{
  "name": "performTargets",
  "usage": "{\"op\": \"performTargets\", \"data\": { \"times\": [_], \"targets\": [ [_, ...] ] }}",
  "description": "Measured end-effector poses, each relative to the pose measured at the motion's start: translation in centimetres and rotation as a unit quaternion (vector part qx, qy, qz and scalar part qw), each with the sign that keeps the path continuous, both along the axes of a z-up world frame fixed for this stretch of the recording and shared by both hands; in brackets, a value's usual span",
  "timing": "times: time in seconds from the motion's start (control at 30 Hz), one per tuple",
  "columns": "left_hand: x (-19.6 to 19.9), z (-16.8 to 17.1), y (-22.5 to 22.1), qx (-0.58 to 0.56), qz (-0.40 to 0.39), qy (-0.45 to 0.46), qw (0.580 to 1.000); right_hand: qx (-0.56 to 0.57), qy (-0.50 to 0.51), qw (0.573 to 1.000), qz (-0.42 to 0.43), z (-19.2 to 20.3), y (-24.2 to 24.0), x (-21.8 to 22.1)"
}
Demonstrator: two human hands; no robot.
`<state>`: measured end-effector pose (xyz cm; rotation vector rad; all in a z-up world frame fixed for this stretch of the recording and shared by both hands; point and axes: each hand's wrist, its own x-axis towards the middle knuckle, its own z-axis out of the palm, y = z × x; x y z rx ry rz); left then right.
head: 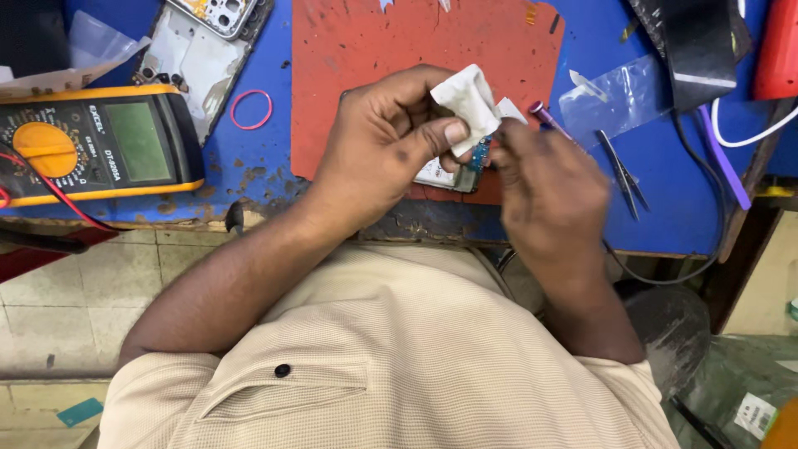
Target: The person uses a screwdriver to remove screws from a smartphone, then uses tweezers to disconnect internal components. They test the device by powering it on and connecting a charging cable.
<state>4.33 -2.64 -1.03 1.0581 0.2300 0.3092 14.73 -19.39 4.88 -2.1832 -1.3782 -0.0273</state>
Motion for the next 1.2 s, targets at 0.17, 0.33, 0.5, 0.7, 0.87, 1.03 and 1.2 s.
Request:
{"op": "performTargets", "data": {
  "times": [0.17,0.33,0.5,0.7,0.87,1.03,1.2],
  "targets": [
    [-0.3,1.1,-0.6,0.266,0.098,-0.001,0.959,-0.001,0.008,1.000,0.009,-1.7,0.1,-0.9],
    [-0.9,3.2,-0.4,0.510,0.112,-0.034,0.852,-0.010,0.004,1.000,-0.003,-1.4,-0.1,-0.8],
    [-2.0,3.6,0.3,0.719,0.065,-0.030,0.691,-0.017,0.002,0.998,0.058,-1.2,-0.2,-0.7],
    [-4.0,4.8,0.0,0.784,0.022,-0.011,0.620,-0.013,-0.011,0.993,0.117,-0.4,-0.3,-0.9],
    [-4.5,6.6,-0.3,0.768,0.049,-0.001,0.638,-0.011,-0.084,0.989,0.123,0.6,-0.8,-1.1],
    [-5.7,5.7,-0.8,0.750,0.065,-0.006,0.658,-0.006,-0.112,0.985,0.130,1.8,-0.8,-0.9],
    [-5.3,6.8,-1.0,0.750,0.071,-0.011,0.657,-0.008,-0.134,0.982,0.130,1.7,-2.2,-0.5]
  ]
}}
